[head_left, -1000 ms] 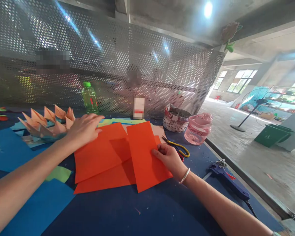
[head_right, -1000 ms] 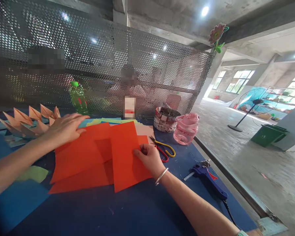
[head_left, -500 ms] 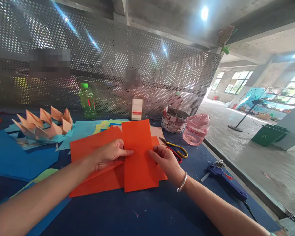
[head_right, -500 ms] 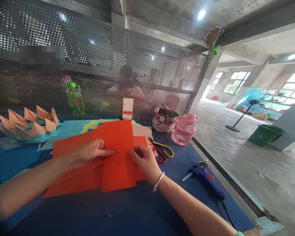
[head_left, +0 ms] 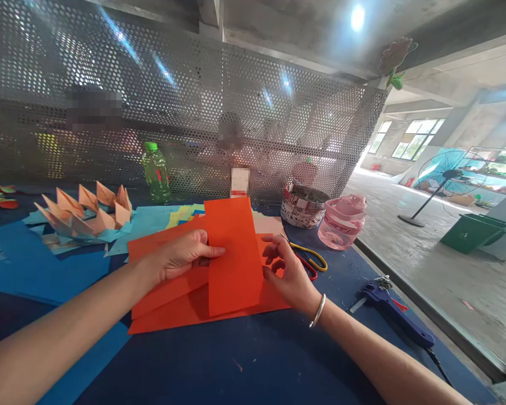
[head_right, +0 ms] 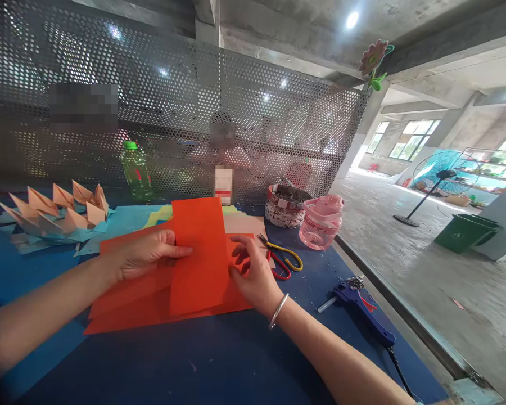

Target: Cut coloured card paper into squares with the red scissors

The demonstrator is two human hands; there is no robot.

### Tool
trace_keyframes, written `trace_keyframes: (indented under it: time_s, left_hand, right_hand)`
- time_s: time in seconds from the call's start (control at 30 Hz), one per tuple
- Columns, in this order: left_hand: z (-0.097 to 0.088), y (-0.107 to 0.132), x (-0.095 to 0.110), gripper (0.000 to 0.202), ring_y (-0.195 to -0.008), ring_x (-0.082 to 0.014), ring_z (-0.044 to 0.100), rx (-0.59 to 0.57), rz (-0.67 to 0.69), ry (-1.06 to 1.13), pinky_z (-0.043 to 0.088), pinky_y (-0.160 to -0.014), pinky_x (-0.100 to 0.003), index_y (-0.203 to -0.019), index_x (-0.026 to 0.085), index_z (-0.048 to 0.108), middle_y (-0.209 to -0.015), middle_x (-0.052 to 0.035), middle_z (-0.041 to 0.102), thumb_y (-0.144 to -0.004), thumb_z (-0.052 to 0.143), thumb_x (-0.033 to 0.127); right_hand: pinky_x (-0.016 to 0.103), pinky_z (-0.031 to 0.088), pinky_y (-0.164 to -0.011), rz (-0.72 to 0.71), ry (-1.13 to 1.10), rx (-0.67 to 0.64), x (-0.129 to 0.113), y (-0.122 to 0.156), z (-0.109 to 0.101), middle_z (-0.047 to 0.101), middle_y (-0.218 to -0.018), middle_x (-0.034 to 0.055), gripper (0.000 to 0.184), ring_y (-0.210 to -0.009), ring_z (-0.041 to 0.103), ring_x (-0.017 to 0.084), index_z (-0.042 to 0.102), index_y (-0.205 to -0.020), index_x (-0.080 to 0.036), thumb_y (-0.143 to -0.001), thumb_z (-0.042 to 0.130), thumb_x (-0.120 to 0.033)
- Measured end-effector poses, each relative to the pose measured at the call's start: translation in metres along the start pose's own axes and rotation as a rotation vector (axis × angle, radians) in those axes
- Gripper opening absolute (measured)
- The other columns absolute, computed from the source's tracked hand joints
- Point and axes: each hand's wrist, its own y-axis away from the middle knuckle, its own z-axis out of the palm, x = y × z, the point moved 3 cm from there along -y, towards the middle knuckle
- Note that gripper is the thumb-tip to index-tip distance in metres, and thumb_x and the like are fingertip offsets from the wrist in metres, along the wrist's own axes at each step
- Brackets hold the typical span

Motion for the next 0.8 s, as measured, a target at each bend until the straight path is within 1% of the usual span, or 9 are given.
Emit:
trace_keyframes:
  time_s: [0.1, 0.17, 0.3, 0.4, 0.47, 0.53, 0.6, 0.7, 0.8]
  left_hand:
    - [0.003, 0.002, 0.001, 0.017, -0.068, -0.0171, 0.071, -0.020, -0.007, 0.002, 0.056, -0.068, -0.026, -0.056, 0.017, 0.069, -0.066, -0.0021, 0.077, -0.060, 0.086, 0.021]
    - [0.005, 0.002, 0.000, 0.023, -0.061, -0.0149, 0.068, -0.050, -0.013, -0.001, 0.055, -0.064, -0.024, -0.049, 0.017, 0.066, -0.059, -0.0005, 0.074, -0.060, 0.086, 0.021]
    - [0.012, 0.002, -0.006, 0.015, -0.065, -0.0172, 0.070, -0.139, -0.032, -0.011, 0.055, -0.062, -0.025, -0.058, 0.018, 0.072, -0.064, -0.0023, 0.076, -0.061, 0.086, 0.022]
    - [0.018, 0.003, -0.009, 0.012, -0.075, -0.0209, 0.072, -0.212, -0.032, -0.009, 0.055, -0.069, -0.028, -0.059, 0.019, 0.073, -0.071, -0.0037, 0.077, -0.063, 0.084, 0.023]
    - [0.022, 0.006, -0.008, 0.009, -0.085, -0.0241, 0.072, -0.275, -0.018, 0.006, 0.055, -0.077, -0.031, -0.069, 0.020, 0.075, -0.081, -0.0050, 0.079, -0.064, 0.083, 0.022]
    - [0.025, 0.008, -0.004, 0.019, -0.094, -0.0266, 0.071, -0.299, 0.016, 0.033, 0.053, -0.081, -0.033, -0.080, 0.021, 0.077, -0.091, -0.0059, 0.079, -0.062, 0.083, 0.020]
    - [0.024, 0.008, -0.001, 0.023, -0.102, -0.0278, 0.068, -0.279, 0.060, 0.056, 0.052, -0.085, -0.033, -0.084, 0.022, 0.077, -0.096, -0.0062, 0.079, -0.062, 0.084, 0.021]
    - [0.019, 0.006, -0.002, 0.024, -0.110, -0.0283, 0.064, -0.297, 0.083, 0.118, 0.049, -0.092, -0.036, -0.088, 0.021, 0.075, -0.099, -0.0087, 0.078, -0.074, 0.076, 0.040]
    - [0.017, 0.004, -0.006, 0.042, -0.109, -0.0293, 0.065, -0.363, 0.080, 0.195, 0.050, -0.090, -0.039, -0.085, 0.020, 0.072, -0.098, -0.0112, 0.077, -0.078, 0.065, 0.061]
  right_hand:
    - [0.026, 0.047, -0.067, -0.151, 0.105, -0.117, -0.003, 0.005, 0.005, 0.059, -0.107, 0.0052, 0.061, -0.086, 0.056, 0.016, 0.046, -0.131, -0.026, -0.074, 0.057, -0.006]
    - [0.028, 0.049, -0.071, -0.177, 0.123, -0.134, -0.004, 0.007, 0.005, 0.060, -0.112, 0.0063, 0.059, -0.089, 0.057, 0.017, 0.048, -0.130, -0.027, -0.076, 0.057, -0.006]
    - [0.029, 0.049, -0.073, -0.198, 0.099, -0.102, -0.008, 0.005, 0.002, 0.060, -0.114, 0.0066, 0.045, -0.095, 0.058, 0.019, 0.061, -0.117, -0.026, -0.077, 0.058, -0.006]
    - [0.029, 0.046, -0.071, -0.119, -0.010, -0.063, -0.009, 0.002, 0.000, 0.061, -0.105, 0.0058, 0.020, -0.092, 0.057, 0.020, 0.070, -0.091, -0.023, -0.074, 0.065, -0.013]
    - [0.029, 0.045, -0.069, -0.020, -0.107, -0.014, -0.006, 0.001, 0.000, 0.060, -0.089, 0.0036, 0.003, -0.082, 0.055, 0.018, 0.067, -0.071, -0.021, -0.072, 0.070, -0.021]
    - [0.028, 0.042, -0.064, 0.080, -0.187, 0.032, -0.004, -0.001, 0.001, 0.055, -0.073, 0.0006, 0.020, -0.070, 0.051, 0.016, 0.059, -0.061, -0.020, -0.073, 0.071, -0.031]
    - [0.026, 0.039, -0.056, 0.155, -0.240, 0.060, -0.002, -0.001, 0.003, 0.050, -0.064, -0.0018, 0.030, -0.061, 0.046, 0.013, 0.052, -0.059, -0.021, -0.074, 0.069, -0.039]
    - [0.025, 0.037, -0.052, 0.231, -0.302, 0.096, -0.001, -0.002, 0.004, 0.049, -0.060, -0.0034, 0.032, -0.055, 0.043, 0.011, 0.048, -0.062, -0.021, -0.073, 0.068, -0.043]
    - [0.024, 0.037, -0.051, 0.274, -0.342, 0.130, 0.000, -0.003, 0.004, 0.050, -0.059, -0.0039, 0.033, -0.053, 0.043, 0.011, 0.046, -0.061, -0.022, -0.070, 0.070, -0.042]
